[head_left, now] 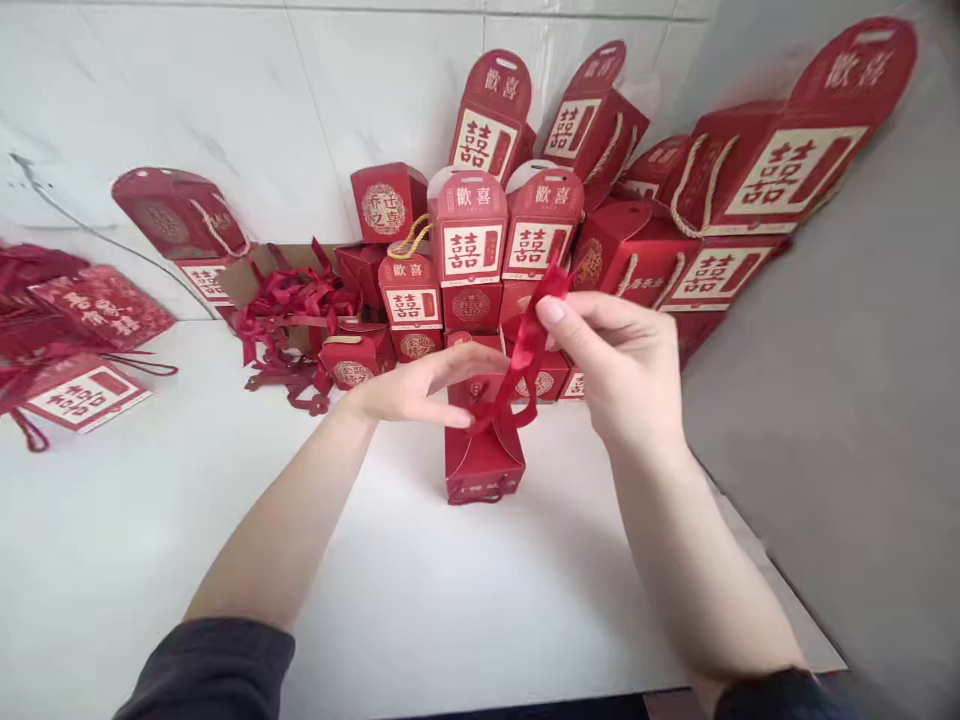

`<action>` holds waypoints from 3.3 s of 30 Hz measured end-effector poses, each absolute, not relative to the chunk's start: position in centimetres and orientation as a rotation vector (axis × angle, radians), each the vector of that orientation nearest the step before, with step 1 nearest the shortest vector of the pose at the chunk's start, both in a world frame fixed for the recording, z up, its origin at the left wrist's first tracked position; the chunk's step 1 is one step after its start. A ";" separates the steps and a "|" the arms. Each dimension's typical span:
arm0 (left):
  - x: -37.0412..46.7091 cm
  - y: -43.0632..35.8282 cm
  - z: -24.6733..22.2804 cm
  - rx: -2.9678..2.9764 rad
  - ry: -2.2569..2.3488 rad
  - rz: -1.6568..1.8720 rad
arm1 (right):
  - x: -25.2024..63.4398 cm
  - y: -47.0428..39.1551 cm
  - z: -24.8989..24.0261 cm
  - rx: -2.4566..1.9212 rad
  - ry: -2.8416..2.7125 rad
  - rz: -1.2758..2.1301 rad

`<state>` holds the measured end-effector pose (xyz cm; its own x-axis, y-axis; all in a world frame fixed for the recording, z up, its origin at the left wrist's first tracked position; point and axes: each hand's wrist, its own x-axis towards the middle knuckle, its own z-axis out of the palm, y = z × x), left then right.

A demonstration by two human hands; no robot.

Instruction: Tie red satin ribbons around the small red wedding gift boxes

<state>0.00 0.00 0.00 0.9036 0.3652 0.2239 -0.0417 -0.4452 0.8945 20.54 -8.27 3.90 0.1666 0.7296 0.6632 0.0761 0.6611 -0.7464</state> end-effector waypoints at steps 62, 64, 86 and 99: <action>3.1 -3.3 -7.7 1.939 0.531 0.667 | 20.4 -3.4 0.6 -0.948 -1.656 0.735; 3.0 -3.2 -7.6 1.952 0.517 0.657 | 21.4 -4.9 -0.8 -1.159 -1.746 0.751; 3.0 -3.1 -7.9 1.773 0.546 0.606 | 20.2 -10.1 -7.1 -1.115 -1.508 0.840; 3.1 -2.5 -6.3 1.797 0.632 0.454 | 23.3 -12.3 -2.8 -0.867 -1.092 0.282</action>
<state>3.08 -2.53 -6.25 0.7825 0.6226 -0.0060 0.1937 -0.2341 0.9527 23.29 -12.29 -2.80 0.4639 0.5950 0.6564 0.2026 0.6500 -0.7324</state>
